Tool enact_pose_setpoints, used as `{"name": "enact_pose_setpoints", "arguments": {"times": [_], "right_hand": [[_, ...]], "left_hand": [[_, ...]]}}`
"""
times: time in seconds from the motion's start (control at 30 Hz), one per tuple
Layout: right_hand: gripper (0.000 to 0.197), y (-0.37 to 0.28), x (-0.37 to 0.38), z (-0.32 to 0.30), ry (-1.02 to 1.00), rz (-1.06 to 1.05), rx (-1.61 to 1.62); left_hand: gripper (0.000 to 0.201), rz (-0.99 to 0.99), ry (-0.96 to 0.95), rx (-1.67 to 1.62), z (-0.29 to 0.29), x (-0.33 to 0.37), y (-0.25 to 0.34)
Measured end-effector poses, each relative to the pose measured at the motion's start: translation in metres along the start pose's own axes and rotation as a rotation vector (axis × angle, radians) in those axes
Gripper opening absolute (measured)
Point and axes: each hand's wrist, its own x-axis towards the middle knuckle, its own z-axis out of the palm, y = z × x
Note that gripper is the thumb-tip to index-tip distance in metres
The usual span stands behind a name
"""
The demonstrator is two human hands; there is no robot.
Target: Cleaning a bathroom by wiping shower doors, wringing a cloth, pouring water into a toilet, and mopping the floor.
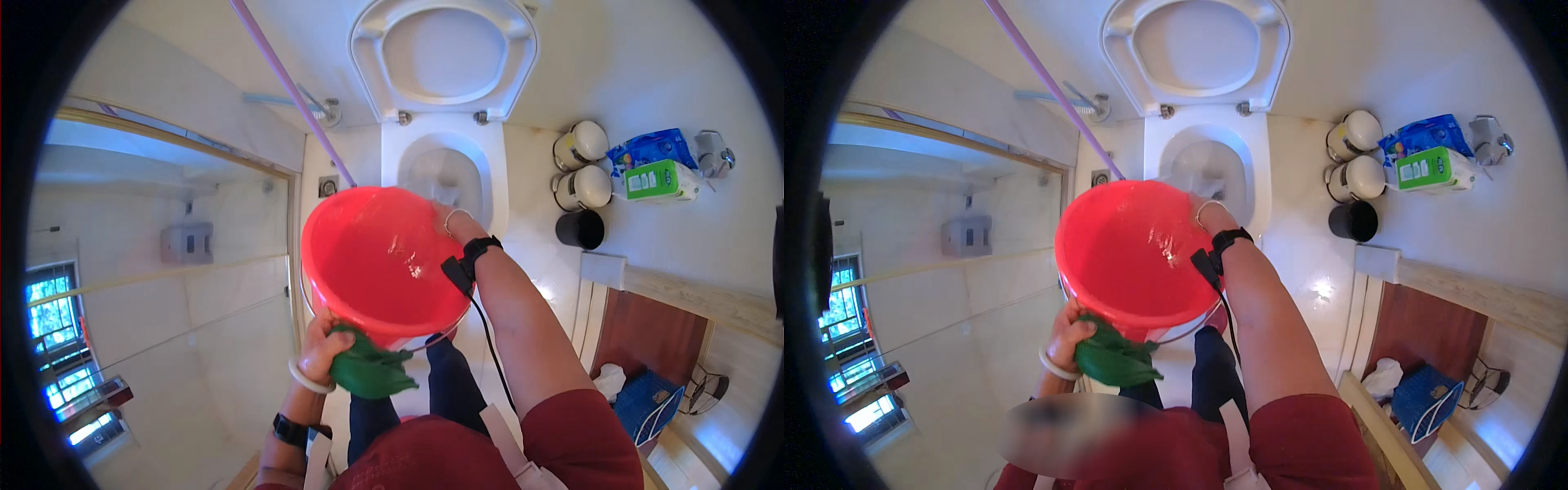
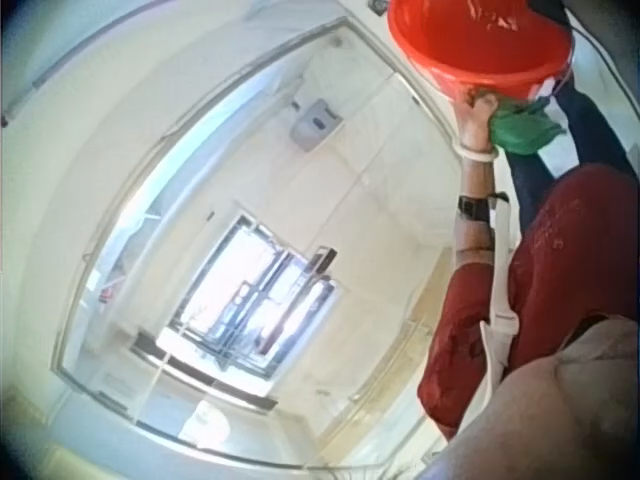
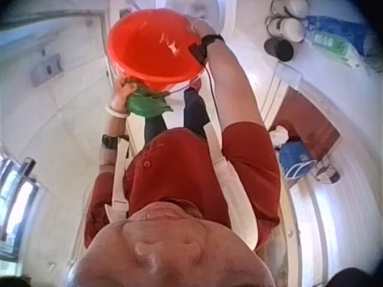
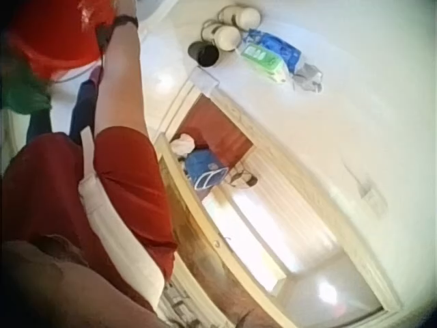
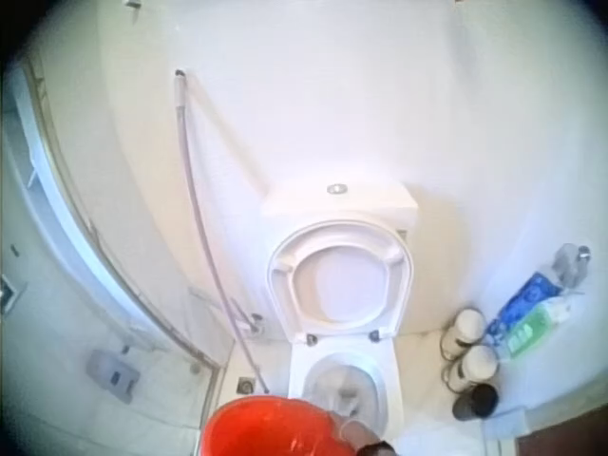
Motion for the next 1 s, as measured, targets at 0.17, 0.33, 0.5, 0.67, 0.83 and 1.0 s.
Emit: {"name": "enact_pose_setpoints", "arguments": {"times": [0.17, 0.33, 0.5, 0.67, 0.83, 1.0], "right_hand": [[0.052, -0.008, -0.015, -0.012, -0.048, 0.012, 0.026], [0.051, 0.039, -0.024, -0.005, 0.145, -0.154, 0.292], [0.048, 0.073, -0.108, -0.007, 0.34, -0.133, 0.601], [0.045, 0.112, -0.168, 0.027, 0.419, -0.076, 0.826], [0.037, 0.087, -0.194, 0.028, 0.424, -0.096, 0.976], [0.036, 0.051, -0.197, 0.005, 0.505, -0.205, 0.95]], "left_hand": [[0.038, 0.076, 0.042, 0.058, 0.012, 0.024, 0.008], [0.035, 0.037, 0.041, 0.065, 0.023, 0.04, 0.017], [0.033, 0.049, 0.078, 0.103, 0.029, 0.044, 0.018], [0.032, 0.041, 0.033, 0.137, 0.047, 0.055, 0.021], [0.031, 0.022, 0.035, 0.17, 0.059, 0.059, 0.017], [0.031, 0.036, 0.031, 0.176, 0.06, 0.058, 0.013]]}}
